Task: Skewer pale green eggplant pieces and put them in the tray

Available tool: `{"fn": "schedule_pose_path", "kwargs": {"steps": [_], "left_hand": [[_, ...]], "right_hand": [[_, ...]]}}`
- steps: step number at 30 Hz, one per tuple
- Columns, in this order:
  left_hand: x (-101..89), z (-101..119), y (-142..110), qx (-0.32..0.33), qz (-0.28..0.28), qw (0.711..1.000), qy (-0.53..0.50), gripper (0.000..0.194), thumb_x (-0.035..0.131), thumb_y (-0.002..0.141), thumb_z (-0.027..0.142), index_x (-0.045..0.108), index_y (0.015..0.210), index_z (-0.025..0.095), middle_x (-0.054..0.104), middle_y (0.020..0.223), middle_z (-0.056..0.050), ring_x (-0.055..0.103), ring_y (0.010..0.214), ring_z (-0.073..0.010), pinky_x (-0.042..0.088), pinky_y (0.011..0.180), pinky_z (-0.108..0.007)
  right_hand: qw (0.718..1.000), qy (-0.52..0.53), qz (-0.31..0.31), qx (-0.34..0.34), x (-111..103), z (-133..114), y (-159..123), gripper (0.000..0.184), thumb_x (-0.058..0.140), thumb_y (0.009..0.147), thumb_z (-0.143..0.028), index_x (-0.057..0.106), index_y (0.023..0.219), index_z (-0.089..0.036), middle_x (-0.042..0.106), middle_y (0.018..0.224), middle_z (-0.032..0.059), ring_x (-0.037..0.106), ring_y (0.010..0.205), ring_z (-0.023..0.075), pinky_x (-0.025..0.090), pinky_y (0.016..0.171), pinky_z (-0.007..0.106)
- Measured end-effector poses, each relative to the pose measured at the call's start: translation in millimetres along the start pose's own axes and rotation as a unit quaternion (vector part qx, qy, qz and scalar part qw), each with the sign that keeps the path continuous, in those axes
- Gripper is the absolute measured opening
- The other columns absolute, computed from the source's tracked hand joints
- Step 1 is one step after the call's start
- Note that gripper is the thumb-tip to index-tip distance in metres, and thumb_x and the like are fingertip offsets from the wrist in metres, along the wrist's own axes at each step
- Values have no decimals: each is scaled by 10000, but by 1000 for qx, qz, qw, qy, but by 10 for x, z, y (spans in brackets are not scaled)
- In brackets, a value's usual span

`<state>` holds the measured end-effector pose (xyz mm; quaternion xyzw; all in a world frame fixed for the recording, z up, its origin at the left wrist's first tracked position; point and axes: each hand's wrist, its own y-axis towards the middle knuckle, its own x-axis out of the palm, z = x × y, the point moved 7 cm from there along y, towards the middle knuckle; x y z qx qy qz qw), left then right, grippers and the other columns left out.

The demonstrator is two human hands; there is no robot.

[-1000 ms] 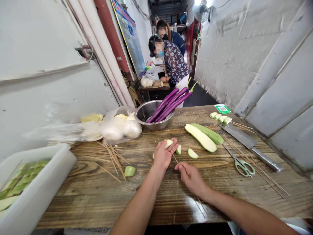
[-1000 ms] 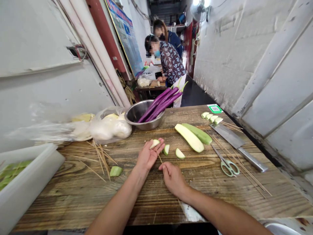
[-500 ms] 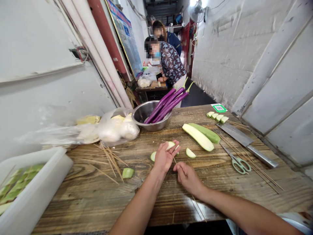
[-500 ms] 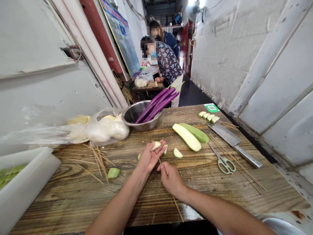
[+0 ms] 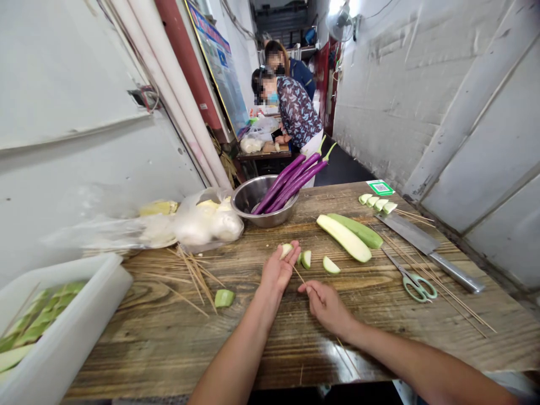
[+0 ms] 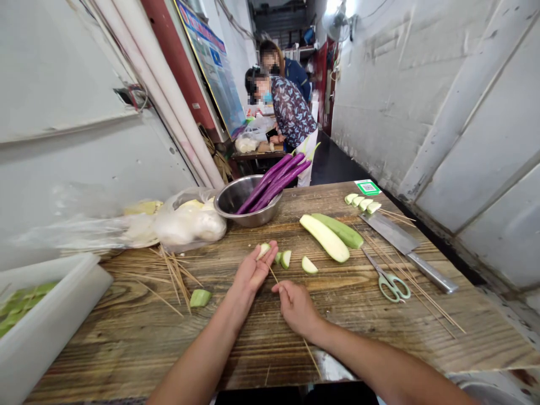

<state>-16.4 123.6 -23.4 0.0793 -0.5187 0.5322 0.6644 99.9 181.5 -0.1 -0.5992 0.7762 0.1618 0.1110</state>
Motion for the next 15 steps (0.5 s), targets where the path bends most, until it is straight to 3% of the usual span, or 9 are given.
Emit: {"fn": "schedule_pose_path", "kwargs": {"steps": [15], "left_hand": [[0,-78,2,35,-53,997,39,70,472,828,73,475,770,111,659,910,-183,619,971,-281,520,820,-428]], "right_hand": [[994,93,-1,54,70,164,1,304,351,868,-342,583,858,-145,392,392,-79,348,347,82,279,383,196]]}}
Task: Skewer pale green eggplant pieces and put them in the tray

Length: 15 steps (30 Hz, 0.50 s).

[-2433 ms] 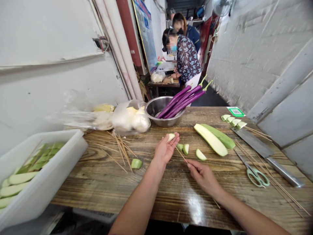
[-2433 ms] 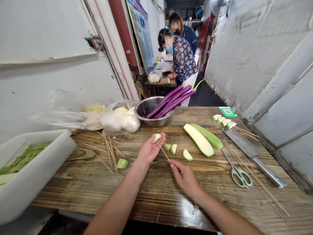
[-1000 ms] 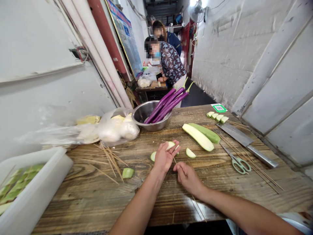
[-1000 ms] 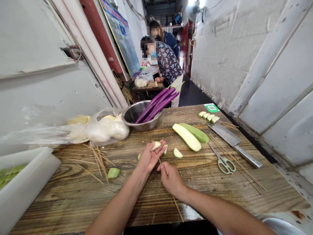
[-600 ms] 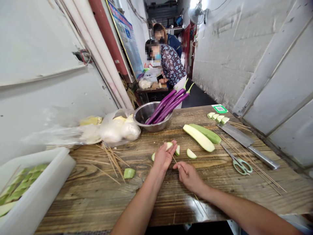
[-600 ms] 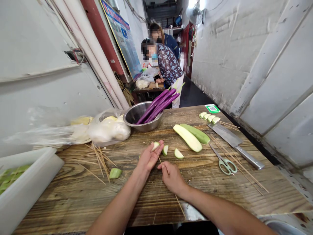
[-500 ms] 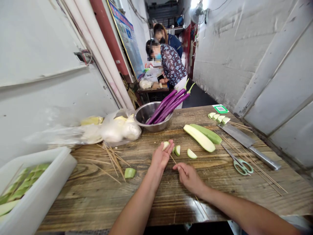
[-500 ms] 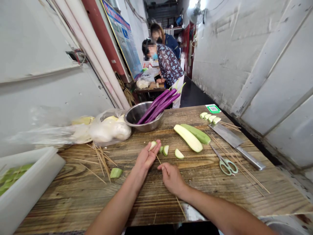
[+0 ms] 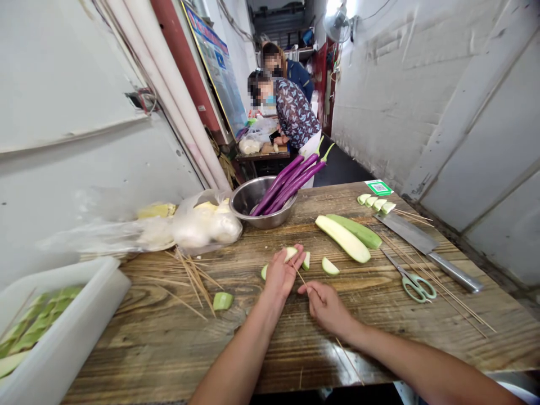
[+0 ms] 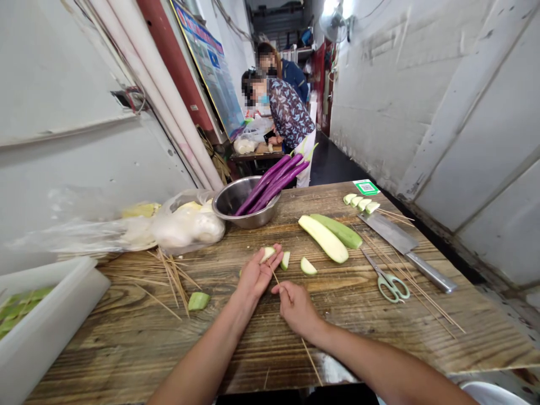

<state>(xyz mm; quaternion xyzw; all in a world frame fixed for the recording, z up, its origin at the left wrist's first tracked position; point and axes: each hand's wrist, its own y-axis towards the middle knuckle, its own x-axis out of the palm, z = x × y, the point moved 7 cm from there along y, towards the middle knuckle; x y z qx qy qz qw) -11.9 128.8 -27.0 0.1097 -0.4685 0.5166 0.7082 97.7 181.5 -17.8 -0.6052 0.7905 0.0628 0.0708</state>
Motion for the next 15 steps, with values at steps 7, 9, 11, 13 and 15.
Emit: {"fn": "schedule_pose_path", "kwargs": {"steps": [7,9,11,13,15], "left_hand": [[16,-51,-30,-13,-2,1000,12,109,496,807,72,456,725,131,664,905,-154,630,952,-259,507,837,-442],[18,-64,-34,-15,-3,1000,11,119,510,795,69,448,718,135,665,900,-157,631,950,-265,506,834,-444],[16,-77,-36,-17,-3,1000,11,122,519,787,69,443,721,138,666,895,-166,631,946,-276,507,827,-446],[14,-87,-38,-20,-4,1000,12,129,524,785,74,435,721,142,667,891,-173,630,945,-286,506,822,-450],[13,-94,-42,-22,-7,1000,13,140,527,784,79,425,716,148,668,888,-170,629,946,-290,503,823,-453]], "right_hand": [[1000,23,10,5,19,54,2,301,353,865,-349,578,863,-150,393,378,-83,334,325,79,264,369,197],[1000,15,15,1,18,64,5,301,347,868,-341,582,864,-152,396,375,-81,338,323,81,264,372,199],[1000,8,20,-2,16,75,6,304,340,872,-332,586,867,-153,397,375,-80,341,324,83,268,378,201],[1000,3,25,-5,14,84,8,306,338,873,-325,592,866,-153,397,380,-78,349,333,87,278,387,203],[1000,-3,30,-6,11,94,11,304,346,873,-322,600,867,-155,403,389,-73,366,348,93,291,399,206]]}}
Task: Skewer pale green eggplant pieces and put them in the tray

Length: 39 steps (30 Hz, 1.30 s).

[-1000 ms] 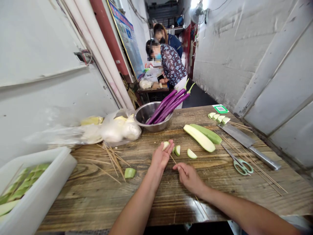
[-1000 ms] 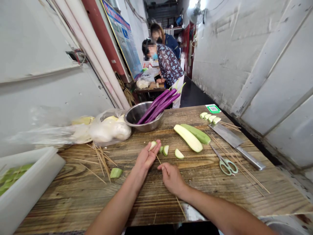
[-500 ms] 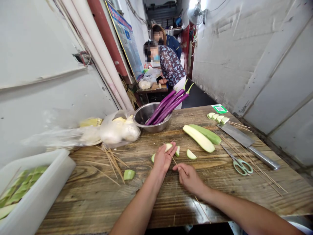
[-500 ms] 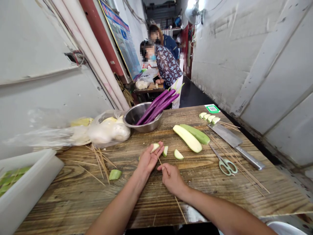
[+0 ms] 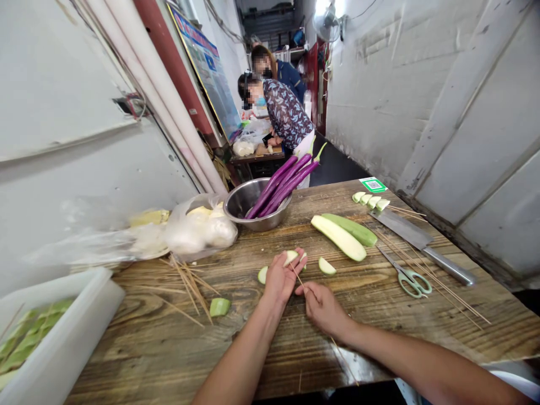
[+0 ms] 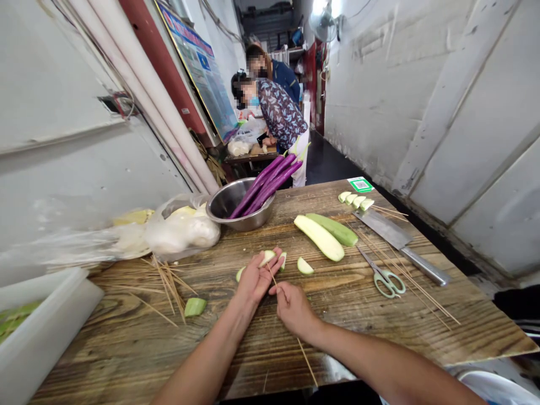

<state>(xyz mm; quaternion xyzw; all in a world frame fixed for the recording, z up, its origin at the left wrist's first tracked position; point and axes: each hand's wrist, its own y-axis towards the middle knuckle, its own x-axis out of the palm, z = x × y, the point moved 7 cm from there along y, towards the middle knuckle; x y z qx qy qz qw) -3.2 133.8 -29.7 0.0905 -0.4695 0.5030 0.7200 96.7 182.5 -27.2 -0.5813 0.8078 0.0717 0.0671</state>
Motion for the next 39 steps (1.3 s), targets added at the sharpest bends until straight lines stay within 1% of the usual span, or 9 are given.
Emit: {"fn": "schedule_pose_path", "kwargs": {"steps": [7,13,17,22,26,30,33,36,39], "left_hand": [[11,-17,-16,1,-20,1000,11,154,549,781,109,414,728,159,667,906,-154,623,961,-289,486,844,-469],[43,-59,-65,-13,-23,999,29,165,538,783,108,392,741,172,663,912,-137,628,955,-276,474,854,-485],[72,-116,-121,-20,-26,999,39,155,522,790,110,390,743,175,666,900,-123,640,928,-259,479,844,-479],[117,-202,-210,-34,-36,997,57,135,531,794,135,407,755,172,666,916,-123,636,939,-253,492,828,-441],[139,-199,-218,-30,-43,997,51,150,546,790,146,404,753,174,661,946,-130,626,964,-251,491,835,-425],[96,-155,-156,-11,-21,999,42,145,537,788,133,404,748,172,668,893,-120,645,912,-239,492,831,-436],[75,-114,-137,2,-20,998,55,145,544,780,138,409,743,173,673,881,-108,650,895,-238,492,823,-448],[90,-85,-168,16,-37,997,69,141,553,774,153,417,741,175,678,868,-99,648,901,-239,487,824,-442],[130,-125,-229,16,-57,995,83,141,568,761,171,430,734,176,679,881,-86,645,907,-235,489,819,-426]], "right_hand": [[1000,0,12,-2,-7,21,2,284,359,874,-316,606,855,-177,410,400,-70,388,375,99,312,423,206],[1000,19,20,9,-5,49,6,271,372,871,-341,591,842,-182,439,421,-62,409,389,101,316,425,203],[999,19,19,20,-21,51,30,257,391,863,-361,563,780,-189,456,426,-55,411,385,99,301,407,202],[998,37,35,21,-74,26,59,290,385,868,-413,498,707,-201,424,394,-65,369,339,85,266,370,202],[998,47,16,38,-64,16,73,280,355,870,-417,458,722,-203,410,370,-84,316,276,71,235,319,188],[997,52,-16,56,-40,-6,94,276,328,873,-412,457,762,-195,412,381,-94,308,256,70,219,293,176],[1000,1,-5,14,-67,-79,105,283,347,875,-368,492,716,-183,417,396,-78,351,318,73,271,355,179],[997,-58,16,-41,-97,-149,99,261,372,863,-284,515,671,-182,440,444,-52,404,412,91,317,435,194],[992,-96,36,-74,-129,-185,102,260,366,848,-210,495,624,-188,452,478,-36,423,475,107,334,493,209]]}}
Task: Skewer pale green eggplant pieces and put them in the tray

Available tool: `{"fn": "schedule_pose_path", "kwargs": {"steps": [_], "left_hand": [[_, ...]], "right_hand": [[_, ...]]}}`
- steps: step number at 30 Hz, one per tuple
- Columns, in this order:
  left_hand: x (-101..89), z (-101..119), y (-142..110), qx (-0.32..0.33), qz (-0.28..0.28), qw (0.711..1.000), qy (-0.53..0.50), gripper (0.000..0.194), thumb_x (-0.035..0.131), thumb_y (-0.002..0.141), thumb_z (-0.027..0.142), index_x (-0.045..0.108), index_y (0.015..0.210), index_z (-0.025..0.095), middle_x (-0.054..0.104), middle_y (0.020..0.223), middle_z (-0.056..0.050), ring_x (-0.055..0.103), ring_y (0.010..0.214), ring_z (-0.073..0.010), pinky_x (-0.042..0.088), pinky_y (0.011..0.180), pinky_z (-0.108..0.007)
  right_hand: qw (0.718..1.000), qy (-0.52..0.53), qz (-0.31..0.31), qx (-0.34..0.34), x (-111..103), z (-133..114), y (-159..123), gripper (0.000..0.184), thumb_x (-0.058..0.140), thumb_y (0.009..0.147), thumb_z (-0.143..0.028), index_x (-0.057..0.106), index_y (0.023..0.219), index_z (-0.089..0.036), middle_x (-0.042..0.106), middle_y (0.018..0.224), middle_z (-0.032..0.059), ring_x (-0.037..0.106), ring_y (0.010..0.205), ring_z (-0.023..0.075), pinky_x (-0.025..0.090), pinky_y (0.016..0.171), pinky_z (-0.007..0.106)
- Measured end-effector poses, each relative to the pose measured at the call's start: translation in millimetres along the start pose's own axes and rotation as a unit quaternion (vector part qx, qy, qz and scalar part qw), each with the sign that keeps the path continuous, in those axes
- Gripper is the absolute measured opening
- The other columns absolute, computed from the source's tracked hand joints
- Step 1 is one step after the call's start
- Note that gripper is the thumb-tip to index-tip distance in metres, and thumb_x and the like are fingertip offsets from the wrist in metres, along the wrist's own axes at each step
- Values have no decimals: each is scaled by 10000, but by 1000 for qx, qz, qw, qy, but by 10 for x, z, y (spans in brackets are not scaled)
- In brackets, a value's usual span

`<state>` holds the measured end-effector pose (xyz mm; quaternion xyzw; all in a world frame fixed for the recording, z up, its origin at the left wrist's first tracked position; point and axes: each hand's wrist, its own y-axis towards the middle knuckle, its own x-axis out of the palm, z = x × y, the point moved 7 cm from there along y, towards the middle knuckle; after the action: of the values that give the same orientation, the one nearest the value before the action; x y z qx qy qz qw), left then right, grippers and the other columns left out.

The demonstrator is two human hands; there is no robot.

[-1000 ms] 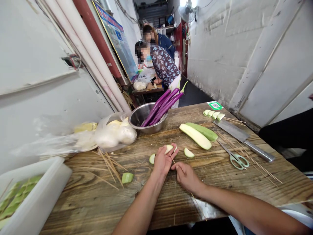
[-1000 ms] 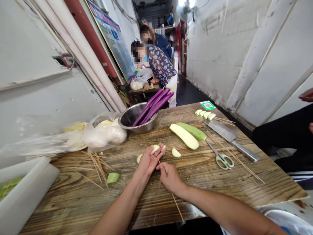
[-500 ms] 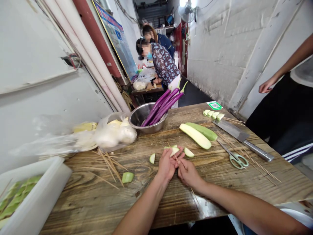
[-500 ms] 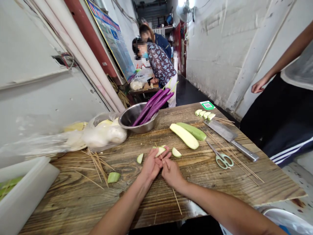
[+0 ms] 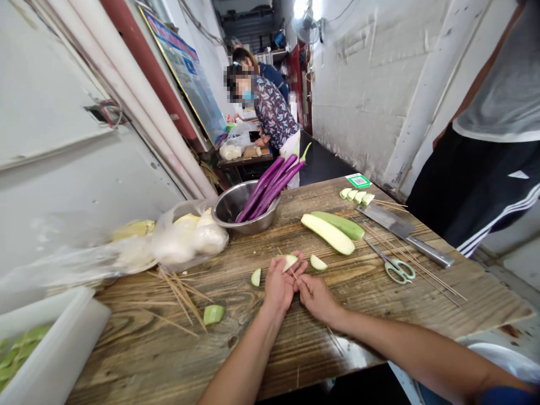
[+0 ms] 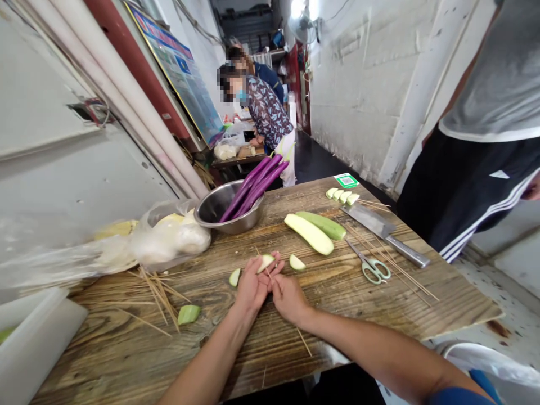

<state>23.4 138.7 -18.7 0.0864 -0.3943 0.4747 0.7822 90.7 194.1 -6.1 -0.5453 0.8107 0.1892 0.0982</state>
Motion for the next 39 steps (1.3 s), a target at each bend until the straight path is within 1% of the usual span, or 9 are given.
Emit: {"fn": "schedule_pose_path", "kwargs": {"steps": [7,12,16,20,25,30,32,35,39], "left_hand": [[84,-206,-91,-32,-1,999,27,106,611,717,164,510,748,163,672,790,-53,656,798,-188,501,765,-329],[18,71,-36,63,22,994,92,122,601,756,251,566,834,164,659,808,-39,635,738,-148,479,717,-265],[-2,404,-15,179,19,951,252,193,668,689,171,620,875,197,652,948,-68,580,965,-192,381,920,-301],[74,400,7,209,9,885,416,344,762,515,71,642,803,215,626,1030,-94,328,1254,-277,195,1051,-377],[142,366,41,254,35,829,496,226,735,535,77,604,668,204,602,1077,-117,233,1296,-308,126,1048,-453],[134,353,115,251,-25,804,538,169,677,607,98,652,707,232,650,946,-71,423,1146,-277,107,1047,-443],[81,383,141,241,-28,823,514,168,688,616,121,668,744,228,662,889,-53,506,1034,-238,220,1014,-388],[-103,492,201,198,22,908,370,231,714,625,195,662,850,197,659,854,-33,586,800,-154,414,802,-265],[-342,513,295,51,47,989,130,179,671,696,179,601,857,144,577,637,22,489,486,-52,397,492,-162]], "right_hand": [[999,-13,45,-4,-71,9,41,253,371,832,-175,480,604,-188,534,571,-3,467,563,123,361,587,241],[998,6,66,-2,-253,-26,110,271,359,866,-273,523,664,-194,489,505,-26,455,510,125,354,524,230],[981,104,158,49,-691,38,219,303,380,862,-419,537,753,-184,408,426,-66,376,388,101,295,413,215],[957,204,188,85,-933,99,294,310,427,820,-471,507,764,-177,390,396,-92,300,302,65,227,338,196],[955,234,153,100,-860,122,299,298,434,801,-461,500,756,-174,382,385,-103,277,279,47,193,310,182],[959,251,77,108,-667,75,274,268,456,775,-425,514,712,-171,377,374,-108,248,264,39,180,293,171],[958,258,53,112,-621,50,261,256,451,777,-416,510,719,-174,371,371,-114,230,262,37,175,292,166],[963,251,20,99,-561,8,241,266,432,797,-423,513,747,-175,369,372,-117,238,266,42,174,301,165],[981,183,-41,57,-380,-52,173,272,408,826,-388,531,715,-172,379,367,-99,292,301,57,213,340,173]]}}
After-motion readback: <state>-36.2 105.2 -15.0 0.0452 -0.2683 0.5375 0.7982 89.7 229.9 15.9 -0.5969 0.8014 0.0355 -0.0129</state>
